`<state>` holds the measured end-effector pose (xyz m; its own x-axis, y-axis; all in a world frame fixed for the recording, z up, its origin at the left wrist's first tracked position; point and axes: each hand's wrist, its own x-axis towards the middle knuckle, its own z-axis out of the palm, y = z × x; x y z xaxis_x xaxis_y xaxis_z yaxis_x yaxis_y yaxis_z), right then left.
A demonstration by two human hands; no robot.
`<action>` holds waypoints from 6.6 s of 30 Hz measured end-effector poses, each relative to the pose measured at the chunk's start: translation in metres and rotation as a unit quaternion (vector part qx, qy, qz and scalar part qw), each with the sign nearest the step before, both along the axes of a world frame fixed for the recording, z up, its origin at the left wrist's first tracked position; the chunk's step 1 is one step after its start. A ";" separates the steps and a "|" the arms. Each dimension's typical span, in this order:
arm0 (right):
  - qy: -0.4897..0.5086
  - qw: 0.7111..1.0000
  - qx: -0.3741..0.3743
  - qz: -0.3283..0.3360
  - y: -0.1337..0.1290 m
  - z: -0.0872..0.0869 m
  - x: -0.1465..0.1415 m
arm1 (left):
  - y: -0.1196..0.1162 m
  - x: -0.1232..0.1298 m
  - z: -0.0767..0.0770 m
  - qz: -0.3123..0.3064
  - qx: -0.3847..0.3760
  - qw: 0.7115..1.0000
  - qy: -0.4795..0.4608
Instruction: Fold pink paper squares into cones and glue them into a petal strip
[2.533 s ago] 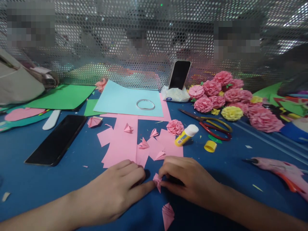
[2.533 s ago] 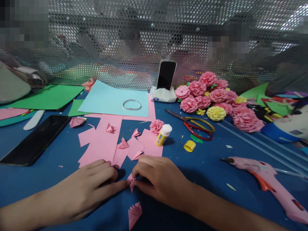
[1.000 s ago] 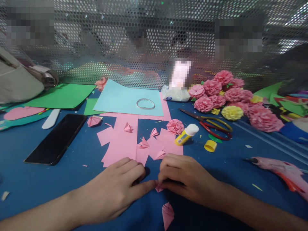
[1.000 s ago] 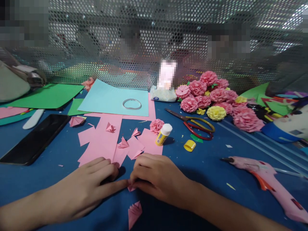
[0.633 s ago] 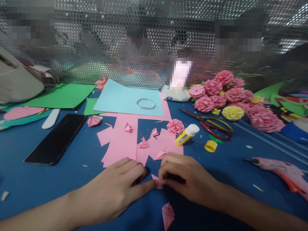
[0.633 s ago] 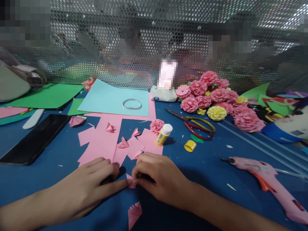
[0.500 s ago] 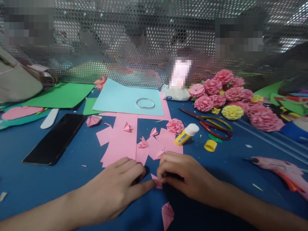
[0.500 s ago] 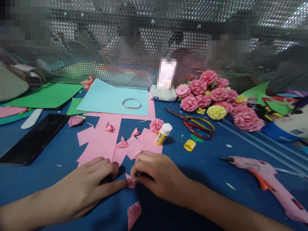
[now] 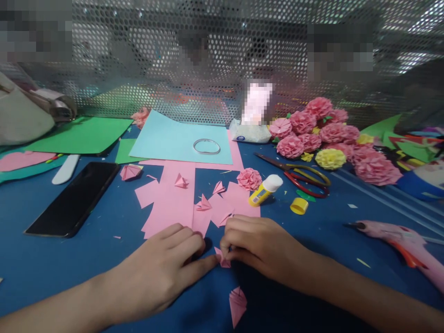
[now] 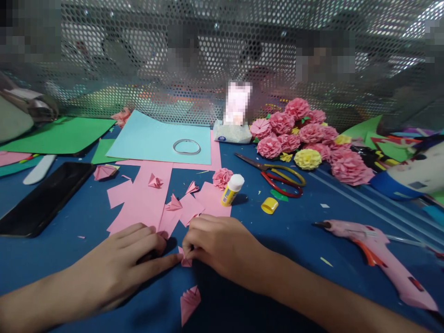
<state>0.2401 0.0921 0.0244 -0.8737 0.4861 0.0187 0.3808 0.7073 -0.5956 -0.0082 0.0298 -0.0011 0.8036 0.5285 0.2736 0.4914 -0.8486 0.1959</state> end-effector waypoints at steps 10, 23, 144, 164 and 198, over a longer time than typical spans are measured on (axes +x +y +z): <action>-0.031 0.993 -0.054 -0.100 -0.005 0.006 -0.007 | 0.000 0.002 0.007 -0.032 0.059 0.997 -0.040; -0.019 0.992 -0.053 -0.113 -0.005 0.006 -0.007 | -0.001 0.001 0.000 -0.022 0.033 0.999 0.003; 0.168 0.965 0.200 0.007 -0.002 -0.010 0.018 | 0.032 0.040 0.023 0.065 -0.302 0.944 -0.117; 0.284 0.912 -0.291 -0.047 -0.002 -0.010 0.013 | 0.025 0.043 0.033 0.114 -0.575 0.733 -0.344; 0.265 0.851 -0.451 0.038 0.011 -0.015 0.019 | 0.023 0.062 0.022 0.080 -0.658 0.628 -0.407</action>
<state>0.2594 0.1029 0.0099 -0.8883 0.4539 0.0699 -0.1381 -0.1190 -0.9832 0.0542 0.0527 0.0208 0.5880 0.7838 -0.1996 -0.1675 0.3594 0.9180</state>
